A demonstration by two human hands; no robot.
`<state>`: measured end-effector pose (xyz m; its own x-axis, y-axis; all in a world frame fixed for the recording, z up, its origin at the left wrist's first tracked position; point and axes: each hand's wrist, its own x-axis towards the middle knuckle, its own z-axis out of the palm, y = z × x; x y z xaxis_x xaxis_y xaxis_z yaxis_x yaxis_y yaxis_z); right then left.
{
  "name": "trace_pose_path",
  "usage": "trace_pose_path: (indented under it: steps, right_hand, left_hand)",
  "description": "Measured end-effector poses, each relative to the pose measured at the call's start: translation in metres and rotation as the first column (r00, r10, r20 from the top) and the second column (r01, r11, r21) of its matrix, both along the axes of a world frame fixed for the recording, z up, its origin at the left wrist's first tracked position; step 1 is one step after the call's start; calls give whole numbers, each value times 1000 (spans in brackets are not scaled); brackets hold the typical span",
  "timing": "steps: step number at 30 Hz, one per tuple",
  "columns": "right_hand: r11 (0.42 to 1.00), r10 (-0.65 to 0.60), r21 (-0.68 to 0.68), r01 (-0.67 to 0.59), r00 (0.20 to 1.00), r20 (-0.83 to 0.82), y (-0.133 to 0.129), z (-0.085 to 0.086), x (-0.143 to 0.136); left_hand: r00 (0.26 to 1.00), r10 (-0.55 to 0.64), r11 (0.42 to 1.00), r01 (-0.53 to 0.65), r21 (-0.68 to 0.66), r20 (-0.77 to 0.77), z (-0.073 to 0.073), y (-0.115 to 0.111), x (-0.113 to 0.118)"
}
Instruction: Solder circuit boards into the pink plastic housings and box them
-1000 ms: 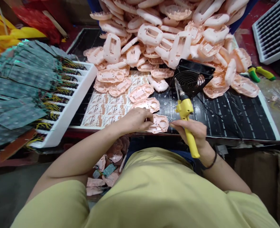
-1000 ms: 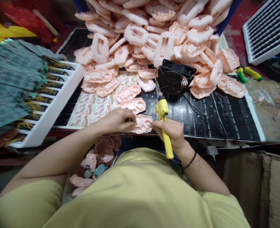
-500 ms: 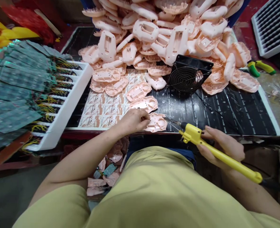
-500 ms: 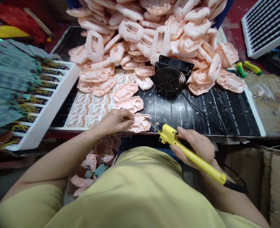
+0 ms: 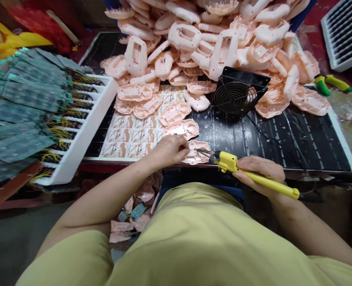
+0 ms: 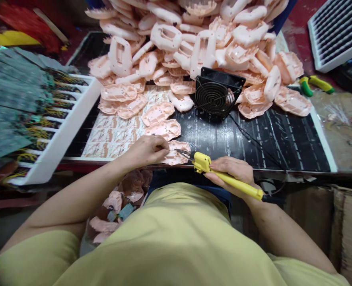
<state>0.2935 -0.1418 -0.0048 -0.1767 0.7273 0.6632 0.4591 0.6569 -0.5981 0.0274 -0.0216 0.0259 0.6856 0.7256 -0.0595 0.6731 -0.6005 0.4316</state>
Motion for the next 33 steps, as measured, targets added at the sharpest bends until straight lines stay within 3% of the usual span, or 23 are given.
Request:
trace_pose_path:
  steps: [6,12,16,21,24,28,33]
  right_hand:
    - [997,76,-26,-74,994,79,8,2,8]
    - [999,-24,41,24,1000,-14,7,17,15]
    - [998,11,55,-11,1000,4,5,18,13]
    - [983,-184,23,183,979,90,-2,7,15]
    - [976,-215,-6,217,970,111,-8,4,18]
    - [989,-146,50,140,980,136,-10,9,16]
    - [998,28,54,-32,997,68,-9,4,7]
  left_hand:
    - [1000,-8,1000,9,22,-18,1,-1,2]
    - [999,-15,1000,15,4,-33,2,-1,2]
    - [999,-17,1000,18,6,-40,2,0,2]
    - [999,-35,999,35,17,-27,2,-1,0]
    - [999,-42,999,42,12,28,2,-2,-5]
    - [990,-38,998,44,-41,138,2,-4,-9]
    - [993,-114,993,113,-43,-18,7,-7,-2]
